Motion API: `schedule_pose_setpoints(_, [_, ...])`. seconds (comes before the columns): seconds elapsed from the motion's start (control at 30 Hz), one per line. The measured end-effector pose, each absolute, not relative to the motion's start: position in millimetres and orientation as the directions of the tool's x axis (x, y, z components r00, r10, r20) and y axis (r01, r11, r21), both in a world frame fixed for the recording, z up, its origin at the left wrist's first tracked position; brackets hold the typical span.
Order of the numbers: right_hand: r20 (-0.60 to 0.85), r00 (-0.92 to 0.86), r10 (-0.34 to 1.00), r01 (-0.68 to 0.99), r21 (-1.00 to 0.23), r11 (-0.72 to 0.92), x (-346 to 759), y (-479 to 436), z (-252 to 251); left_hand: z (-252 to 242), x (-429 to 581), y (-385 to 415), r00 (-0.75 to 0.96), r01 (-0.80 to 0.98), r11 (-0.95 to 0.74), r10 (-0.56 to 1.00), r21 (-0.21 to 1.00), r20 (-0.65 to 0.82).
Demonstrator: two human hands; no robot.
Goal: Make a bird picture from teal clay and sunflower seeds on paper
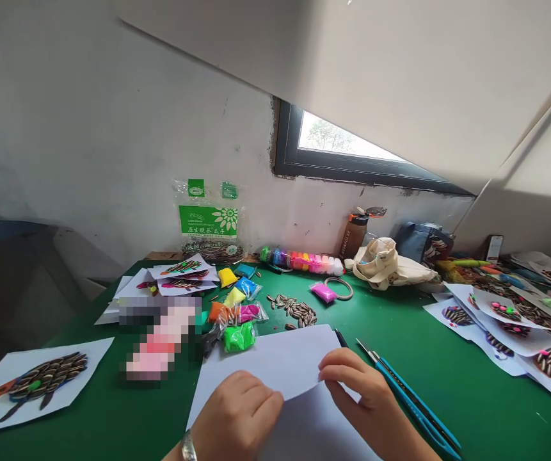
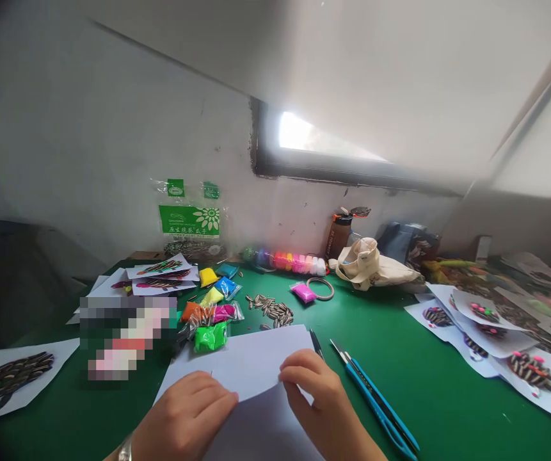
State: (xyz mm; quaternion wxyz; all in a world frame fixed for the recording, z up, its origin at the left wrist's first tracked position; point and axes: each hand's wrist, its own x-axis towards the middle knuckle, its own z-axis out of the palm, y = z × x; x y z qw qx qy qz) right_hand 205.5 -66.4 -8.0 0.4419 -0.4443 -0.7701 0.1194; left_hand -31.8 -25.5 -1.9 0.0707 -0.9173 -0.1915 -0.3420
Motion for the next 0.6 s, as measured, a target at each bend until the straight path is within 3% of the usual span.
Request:
schedule_pose_setpoints(0.17, [0.643,-0.282,0.712,0.546,-0.502,0.671,199.8,-66.3,-1.1,7.8,-36.5,-24.6,0.641,0.424,-0.905,0.335,0.045,0.69])
schedule_pose_setpoints(0.27, [0.532,-0.356,0.769,0.526,-0.566,0.635,203.0,-62.6,-13.8,-11.2,-35.0,-22.2,0.743,0.412,-0.911,0.341,0.007,0.576])
schedule_pose_setpoints(0.4, [0.338,-0.473,0.814,0.53,-0.629,0.569,209.7,-56.8,-33.6,-49.1,-32.0,-16.7,0.806,0.375,-0.921,0.266,-0.108,0.529])
schedule_pose_setpoints(0.6, [0.261,-0.477,0.84,0.641,-0.55,0.535,202.8,-56.5,-34.6,-65.1,-31.6,-14.5,0.82,0.403,-0.913,0.331,-0.06,0.467])
